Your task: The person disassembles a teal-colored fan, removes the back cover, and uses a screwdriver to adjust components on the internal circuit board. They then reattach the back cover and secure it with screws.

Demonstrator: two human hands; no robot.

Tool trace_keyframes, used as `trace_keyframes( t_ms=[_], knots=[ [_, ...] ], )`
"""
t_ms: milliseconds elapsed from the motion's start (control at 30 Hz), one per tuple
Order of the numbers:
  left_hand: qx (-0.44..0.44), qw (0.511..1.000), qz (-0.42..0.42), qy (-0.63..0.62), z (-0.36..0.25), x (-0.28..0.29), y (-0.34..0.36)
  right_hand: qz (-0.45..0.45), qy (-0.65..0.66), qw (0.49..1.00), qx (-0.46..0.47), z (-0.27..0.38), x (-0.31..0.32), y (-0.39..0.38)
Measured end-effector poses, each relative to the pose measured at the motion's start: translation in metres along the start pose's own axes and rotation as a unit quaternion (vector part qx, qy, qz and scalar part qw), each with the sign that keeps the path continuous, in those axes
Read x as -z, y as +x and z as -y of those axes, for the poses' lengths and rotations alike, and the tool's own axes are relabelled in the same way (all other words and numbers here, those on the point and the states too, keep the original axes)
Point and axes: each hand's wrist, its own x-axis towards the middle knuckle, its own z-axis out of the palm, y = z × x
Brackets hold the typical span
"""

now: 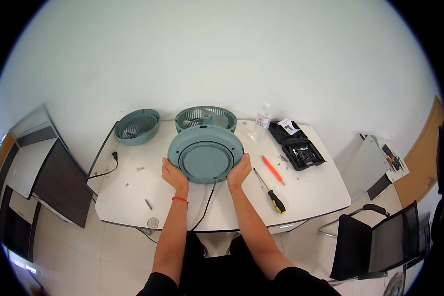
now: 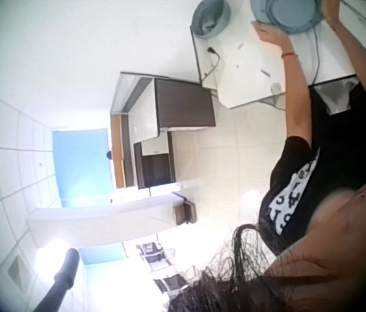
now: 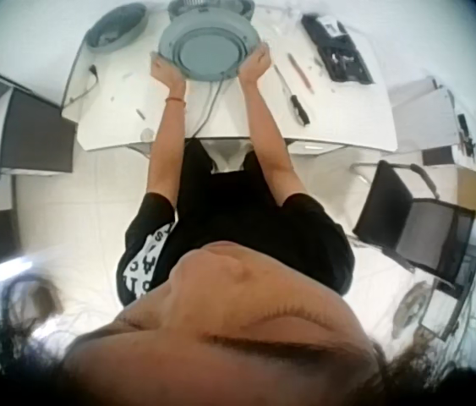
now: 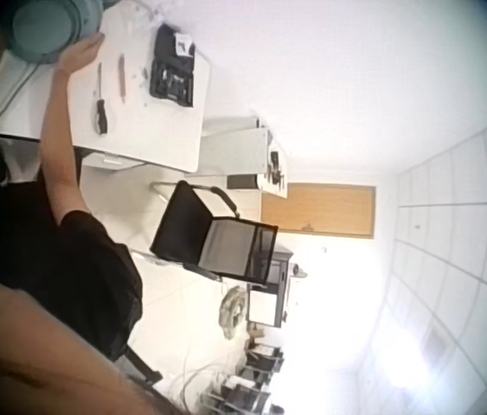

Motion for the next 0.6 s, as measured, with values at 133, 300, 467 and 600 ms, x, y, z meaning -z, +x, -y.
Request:
trace_keyframes(
  t_ms=[133,300,467,600],
  knots=[
    [0.010,0.999,-0.052,-0.001,0.011,0.000,-0.007,-0.024,0.067,0.996,-0.048,-0.013,-0.005,-0.009],
    [0.033,0.999,-0.038,0.004,0.013,0.000,-0.005,-0.035,0.039,0.998,-0.035,-0.021,-0.003,0.000],
    [0.020,1.000,-0.011,-0.011,0.012,0.001,-0.012,-0.015,0.026,0.998,-0.059,-0.018,0.002,0.004],
    [0.016,0.997,-0.003,-0.074,0.015,0.005,-0.009,0.037,-0.015,0.999,0.021,0.004,0.007,0.012]
  ],
)
